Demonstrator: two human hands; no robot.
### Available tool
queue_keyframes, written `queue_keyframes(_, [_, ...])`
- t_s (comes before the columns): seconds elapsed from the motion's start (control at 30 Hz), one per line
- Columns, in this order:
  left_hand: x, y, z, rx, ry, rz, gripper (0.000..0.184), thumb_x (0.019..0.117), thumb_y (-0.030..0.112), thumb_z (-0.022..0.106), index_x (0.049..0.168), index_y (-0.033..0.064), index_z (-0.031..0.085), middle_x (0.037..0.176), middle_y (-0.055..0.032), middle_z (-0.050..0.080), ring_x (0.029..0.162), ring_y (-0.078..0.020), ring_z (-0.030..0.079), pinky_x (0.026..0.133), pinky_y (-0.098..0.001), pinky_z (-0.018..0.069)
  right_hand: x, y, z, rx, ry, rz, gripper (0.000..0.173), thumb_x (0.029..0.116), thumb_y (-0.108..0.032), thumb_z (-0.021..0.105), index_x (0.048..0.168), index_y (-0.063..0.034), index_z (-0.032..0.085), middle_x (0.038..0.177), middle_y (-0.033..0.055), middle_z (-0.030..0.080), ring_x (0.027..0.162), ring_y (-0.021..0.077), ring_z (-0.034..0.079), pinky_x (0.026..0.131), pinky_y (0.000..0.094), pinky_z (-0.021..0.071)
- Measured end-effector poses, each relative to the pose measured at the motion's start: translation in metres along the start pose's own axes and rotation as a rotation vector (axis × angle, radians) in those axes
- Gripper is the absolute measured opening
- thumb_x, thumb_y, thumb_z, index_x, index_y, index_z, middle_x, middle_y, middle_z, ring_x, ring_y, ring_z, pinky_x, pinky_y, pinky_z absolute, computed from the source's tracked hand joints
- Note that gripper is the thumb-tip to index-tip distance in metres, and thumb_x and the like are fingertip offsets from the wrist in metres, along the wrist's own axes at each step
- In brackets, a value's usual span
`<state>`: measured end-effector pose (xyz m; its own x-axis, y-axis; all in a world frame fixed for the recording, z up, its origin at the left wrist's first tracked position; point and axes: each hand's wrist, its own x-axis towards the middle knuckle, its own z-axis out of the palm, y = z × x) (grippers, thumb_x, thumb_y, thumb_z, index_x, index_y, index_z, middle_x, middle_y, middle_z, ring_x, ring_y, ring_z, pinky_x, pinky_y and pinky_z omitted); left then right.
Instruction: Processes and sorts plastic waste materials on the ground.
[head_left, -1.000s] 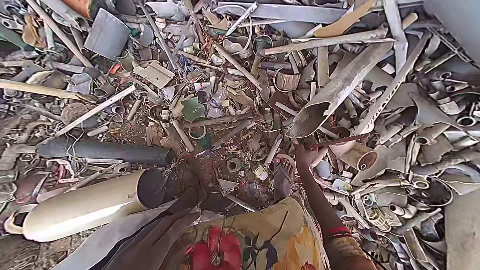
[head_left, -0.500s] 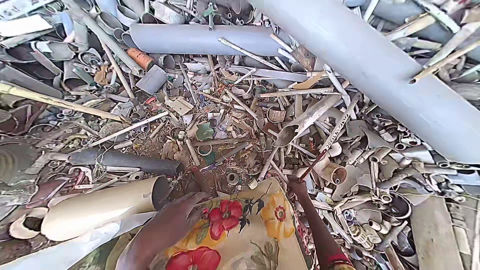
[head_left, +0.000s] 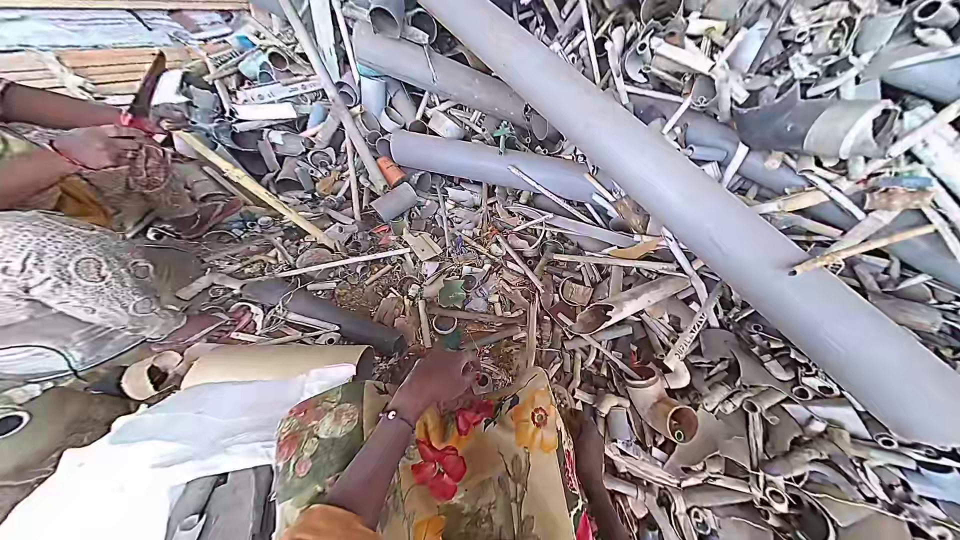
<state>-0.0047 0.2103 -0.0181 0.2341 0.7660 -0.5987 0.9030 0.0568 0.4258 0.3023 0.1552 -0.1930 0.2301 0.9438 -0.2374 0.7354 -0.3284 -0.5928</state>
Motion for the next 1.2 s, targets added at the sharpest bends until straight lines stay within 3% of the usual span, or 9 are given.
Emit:
queue_keyframes(0.2, [-0.011, -0.003, -0.03, -0.319, 0.44, -0.174, 0.041, 0.1092, 0.036, 0.043, 0.141, 0.0141, 0.058, 0.137, -0.017, 0.062, 0.13, -0.036, 0.057, 0.107, -0.0584, 0.0422, 0.032, -0.16, -0.087, 0.042, 0.198, -0.369, 0.036, 0.0974, -0.017, 0.07, 0.122, 0.0098, 0.066, 0.091, 0.0279, 0.069, 0.084, 0.0425, 0.067, 0.083, 0.0606, 0.0504])
queue_keyframes(0.37, [-0.009, -0.006, -0.027, -0.385, 0.386, -0.18, 0.044, 0.1087, 0.039, 0.042, 0.143, 0.0143, 0.057, 0.141, -0.0174, 0.059, 0.133, -0.0374, 0.054, 0.108, -0.0605, 0.0411, 0.019, -0.284, -0.15, 0.08, 0.31, -0.511, 0.039, 0.0993, -0.02, 0.067, 0.126, 0.0082, 0.064, 0.096, 0.0247, 0.069, 0.087, 0.0369, 0.066, 0.084, 0.0562, 0.0501])
queue_keyframes(0.43, [-0.006, -0.006, -0.026, -0.354, 0.341, -0.149, 0.045, 0.1092, 0.039, 0.04, 0.142, 0.0135, 0.057, 0.141, -0.019, 0.059, 0.133, -0.039, 0.054, 0.107, -0.0623, 0.0413, 0.015, -0.314, -0.168, 0.165, 0.274, -0.519, 0.03, 0.0979, -0.02, 0.07, 0.113, 0.0057, 0.065, 0.083, 0.0141, 0.062, 0.072, 0.0232, 0.058, 0.071, 0.0439, 0.0494])
queue_keyframes(0.5, [-0.001, -0.008, -0.028, -0.354, 0.355, -0.011, 0.041, 0.1085, 0.034, 0.044, 0.139, 0.012, 0.059, 0.132, -0.0175, 0.065, 0.127, -0.0365, 0.059, 0.106, -0.0597, 0.0427, 0.001, -0.337, -0.174, 0.337, 0.17, -0.563, 0.017, 0.0975, -0.015, 0.07, 0.098, -0.0011, 0.06, 0.064, 0.0005, 0.05, 0.048, 0.0081, 0.048, 0.049, 0.0262, 0.046])
queue_keyframes(0.63, [0.001, 0.004, -0.025, -0.694, 0.251, 0.485, 0.056, 0.0973, 0.013, 0.066, 0.149, 0.0071, 0.045, 0.14, -0.0115, 0.058, 0.118, -0.0164, 0.063, 0.101, -0.0346, 0.0521, -0.033, -0.379, -0.156, 0.661, -0.088, -0.684, 0.018, 0.1015, -0.02, 0.066, 0.112, -0.0071, 0.06, 0.064, 0.0039, 0.056, 0.039, 0.008, 0.047, 0.037, 0.0231, 0.0451])
queue_keyframes(0.77, [-0.016, 0.01, -0.02, -1.329, 0.17, 0.758, 0.052, 0.0902, -0.003, 0.046, 0.141, 0.0084, 0.05, 0.12, 0.0005, 0.07, 0.104, -0.0108, 0.069, 0.087, -0.0292, 0.0594, -0.029, -0.425, -0.13, 0.89, -0.155, -0.717, 0.018, 0.0998, -0.013, 0.067, 0.113, -0.0024, 0.063, 0.078, 0.0068, 0.068, 0.041, 0.0064, 0.048, 0.036, 0.0211, 0.0425])
queue_keyframes(0.93, [-0.026, -0.008, -0.037, -1.738, 0.329, 0.728, 0.062, 0.109, 0.034, 0.001, 0.116, 0.0083, 0.056, 0.076, 0.0008, 0.062, 0.068, -0.0121, 0.063, 0.07, -0.0295, 0.058, -0.003, -0.416, -0.109, 1.088, -0.043, -0.619, 0.01, 0.1005, -0.009, 0.065, 0.105, -0.0018, 0.06, 0.073, 0.0037, 0.067, 0.04, 0.0044, 0.049, 0.036, 0.0197, 0.0447])
queue_keyframes(1.03, [-0.018, -0.017, -0.044, -1.84, 0.595, 0.69, 0.059, 0.1111, 0.039, 0.008, 0.087, 0.0129, 0.056, 0.064, 0.0055, 0.052, 0.053, -0.0044, 0.05, 0.054, -0.0188, 0.0475, 0.012, -0.378, -0.097, 0.941, -0.022, -0.463, 0.013, 0.1034, -0.017, 0.063, 0.112, -0.008, 0.06, 0.069, 0.0005, 0.058, 0.04, 0.0058, 0.048, 0.039, 0.0216, 0.0476])
queue_keyframes(1.2, [-0.01, -0.038, -0.062, -1.997, 1.149, 0.564, 0.057, 0.1118, 0.044, 0.02, 0.068, 0.0182, 0.047, 0.049, 0.0084, 0.041, 0.039, -0.0011, 0.039, 0.042, -0.0144, 0.0366, 0.019, -0.289, -0.064, 0.685, -0.132, -0.173, 0.029, 0.105, -0.01, 0.056, 0.132, 0.0004, 0.051, 0.074, 0.0044, 0.052, 0.043, 0.0086, 0.045, 0.039, 0.0238, 0.0445])
